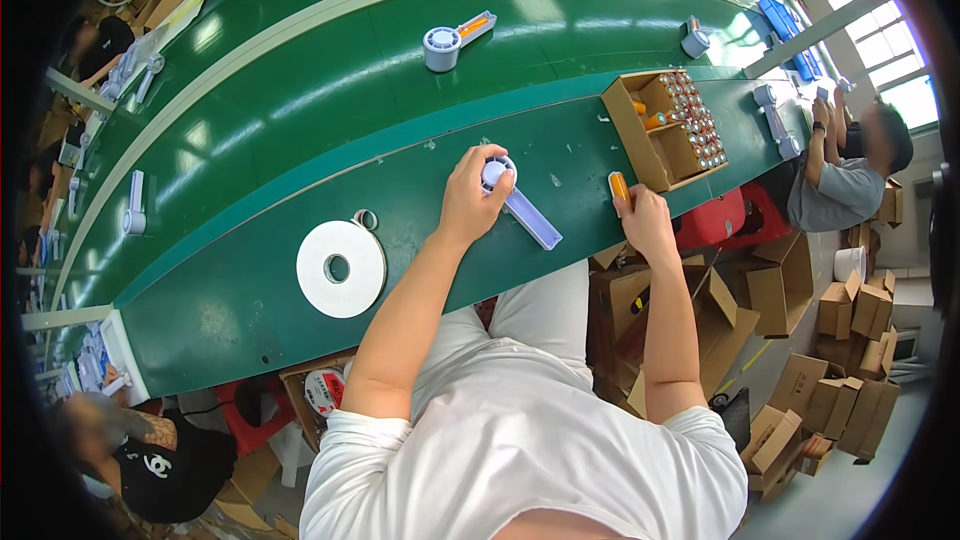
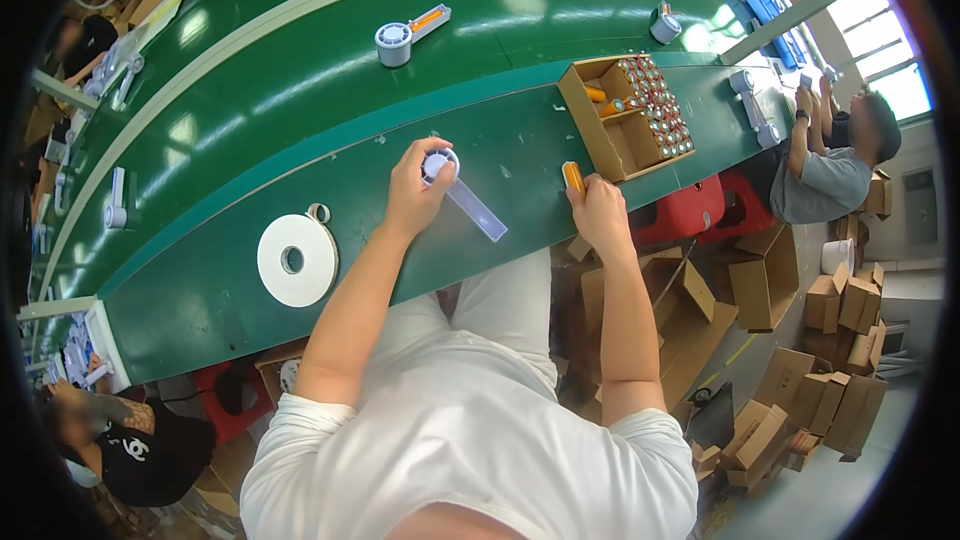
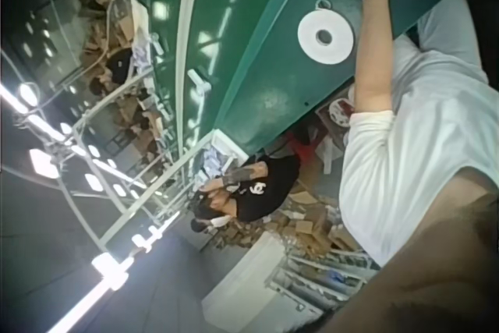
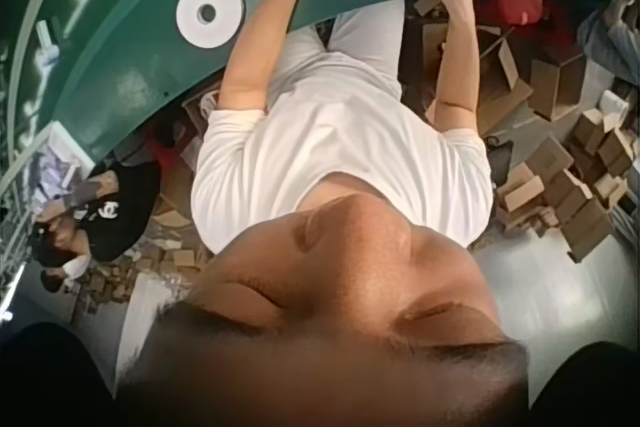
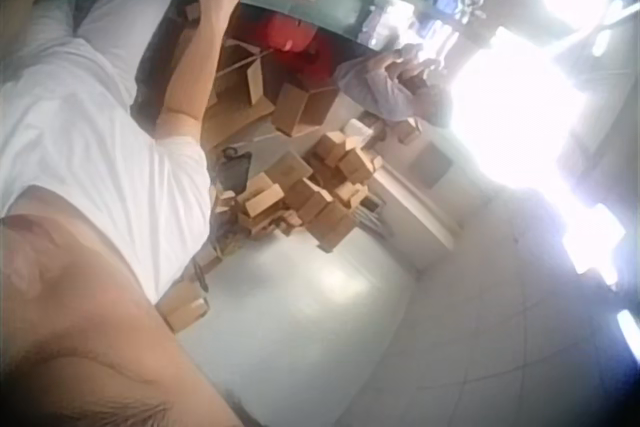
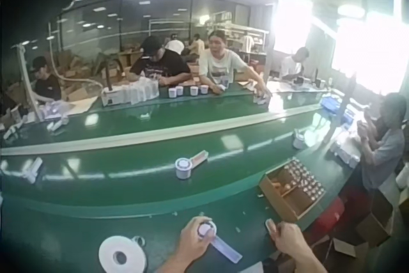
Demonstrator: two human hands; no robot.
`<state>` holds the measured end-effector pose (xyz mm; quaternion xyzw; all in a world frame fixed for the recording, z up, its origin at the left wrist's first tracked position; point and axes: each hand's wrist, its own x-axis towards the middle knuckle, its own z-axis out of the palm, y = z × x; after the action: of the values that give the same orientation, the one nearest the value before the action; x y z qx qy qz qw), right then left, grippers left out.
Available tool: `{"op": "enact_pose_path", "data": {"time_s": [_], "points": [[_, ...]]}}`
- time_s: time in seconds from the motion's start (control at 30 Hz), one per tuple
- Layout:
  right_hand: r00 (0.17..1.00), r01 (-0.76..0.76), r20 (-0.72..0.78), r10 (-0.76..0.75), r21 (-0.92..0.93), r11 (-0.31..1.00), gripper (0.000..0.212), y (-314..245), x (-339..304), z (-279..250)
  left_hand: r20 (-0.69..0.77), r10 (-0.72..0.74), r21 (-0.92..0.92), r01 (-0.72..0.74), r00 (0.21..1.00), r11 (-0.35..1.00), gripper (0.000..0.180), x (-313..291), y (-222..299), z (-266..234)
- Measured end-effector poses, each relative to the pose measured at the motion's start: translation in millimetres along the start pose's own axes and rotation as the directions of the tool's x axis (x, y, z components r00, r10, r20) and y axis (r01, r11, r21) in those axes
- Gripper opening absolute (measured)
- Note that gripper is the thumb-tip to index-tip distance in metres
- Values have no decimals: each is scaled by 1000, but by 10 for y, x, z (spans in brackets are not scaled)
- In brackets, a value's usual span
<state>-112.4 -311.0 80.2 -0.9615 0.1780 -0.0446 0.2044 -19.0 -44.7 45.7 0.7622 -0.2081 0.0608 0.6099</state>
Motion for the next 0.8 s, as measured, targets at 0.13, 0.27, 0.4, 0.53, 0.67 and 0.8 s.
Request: {"op": "enact_pose_path", "data": {"time_s": [0.13,0.27,0.4,0.53,0.67,0.8], "points": [[969,-212,158,191,124,969,33,2,101,-89,12,-19,-23,19,1000,1000,28,-2,-23,5],[902,-417,371,222,609,675,33,14,12,-251,31,-18,-11,19,999,1000,30,5,-28,1],[850,-489,524,-47,820,297,33,-289,-129,-577,-137,184,138,-165,973,977,42,5,59,27],[783,-620,616,92,759,199,37,-778,-366,-649,-96,383,214,-357,919,909,54,-40,236,-82],[608,-726,771,-190,637,259,41,-747,-414,-444,200,548,141,-577,812,804,61,-147,317,-70],[636,-738,677,-370,674,-36,54,-698,-474,-222,154,566,11,-574,810,819,45,-169,223,-30]]}}
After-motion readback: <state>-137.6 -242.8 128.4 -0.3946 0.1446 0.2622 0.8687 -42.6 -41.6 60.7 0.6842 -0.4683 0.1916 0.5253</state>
